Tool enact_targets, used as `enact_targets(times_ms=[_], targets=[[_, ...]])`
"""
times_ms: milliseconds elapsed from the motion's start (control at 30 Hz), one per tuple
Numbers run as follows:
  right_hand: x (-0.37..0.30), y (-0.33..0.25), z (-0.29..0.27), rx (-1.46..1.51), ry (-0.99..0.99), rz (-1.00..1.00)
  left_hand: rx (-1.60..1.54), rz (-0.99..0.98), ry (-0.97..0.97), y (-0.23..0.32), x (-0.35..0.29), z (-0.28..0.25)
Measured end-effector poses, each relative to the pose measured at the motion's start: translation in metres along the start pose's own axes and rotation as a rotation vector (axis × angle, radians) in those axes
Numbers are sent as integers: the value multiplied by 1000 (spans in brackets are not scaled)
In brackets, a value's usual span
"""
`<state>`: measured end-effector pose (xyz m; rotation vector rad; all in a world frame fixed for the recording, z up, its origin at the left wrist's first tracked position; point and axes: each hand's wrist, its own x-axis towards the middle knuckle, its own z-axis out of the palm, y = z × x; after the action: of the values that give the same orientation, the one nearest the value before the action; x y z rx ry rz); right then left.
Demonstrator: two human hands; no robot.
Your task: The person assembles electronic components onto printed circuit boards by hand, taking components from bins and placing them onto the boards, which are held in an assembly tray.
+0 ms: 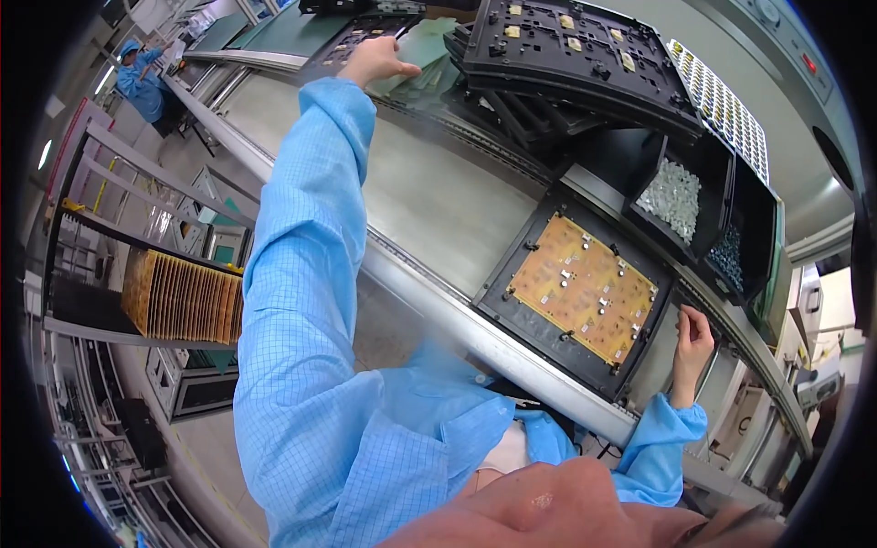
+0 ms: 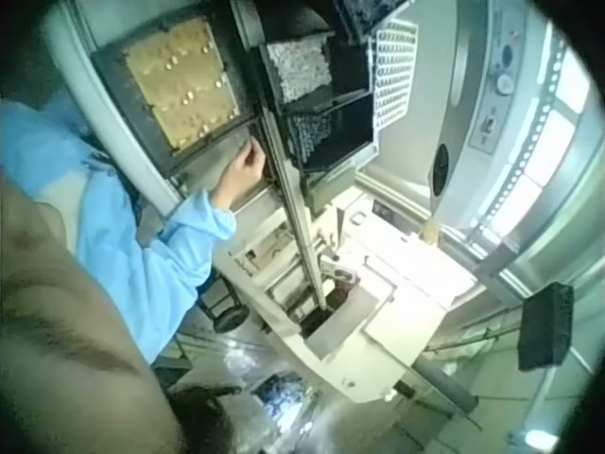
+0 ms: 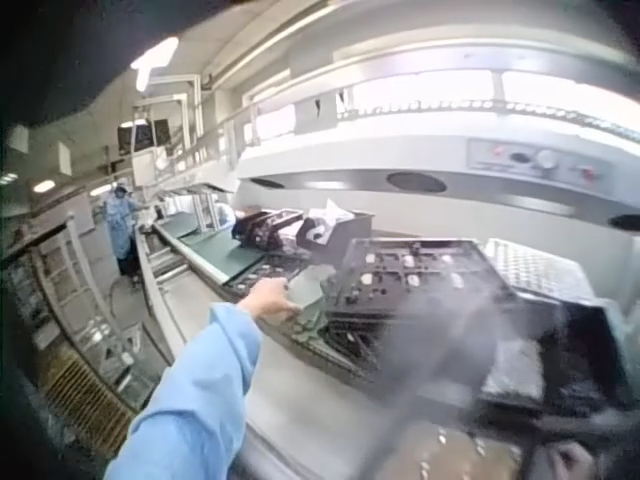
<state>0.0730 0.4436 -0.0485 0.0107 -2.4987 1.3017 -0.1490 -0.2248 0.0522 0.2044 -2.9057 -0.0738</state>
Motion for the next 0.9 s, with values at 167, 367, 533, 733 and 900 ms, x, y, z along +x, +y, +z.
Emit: enact_targets(times_ms=[167, 367, 533, 733, 900], targets=[[-2, -4, 1, -3, -25, 10, 122, 39, 334, -8, -24, -9], [-3, -52, 8, 20, 56, -38, -470, 48, 678, -33, -130, -99], [2, -67, 24, 123, -9, -32, -679, 477, 478, 54, -202, -145], [-7, -74, 31, 133, 30, -29, -527, 964, 32, 181, -212, -94], [-10, -80, 33, 94, 46, -36, -525, 1083, -198, 223, -207, -36]])
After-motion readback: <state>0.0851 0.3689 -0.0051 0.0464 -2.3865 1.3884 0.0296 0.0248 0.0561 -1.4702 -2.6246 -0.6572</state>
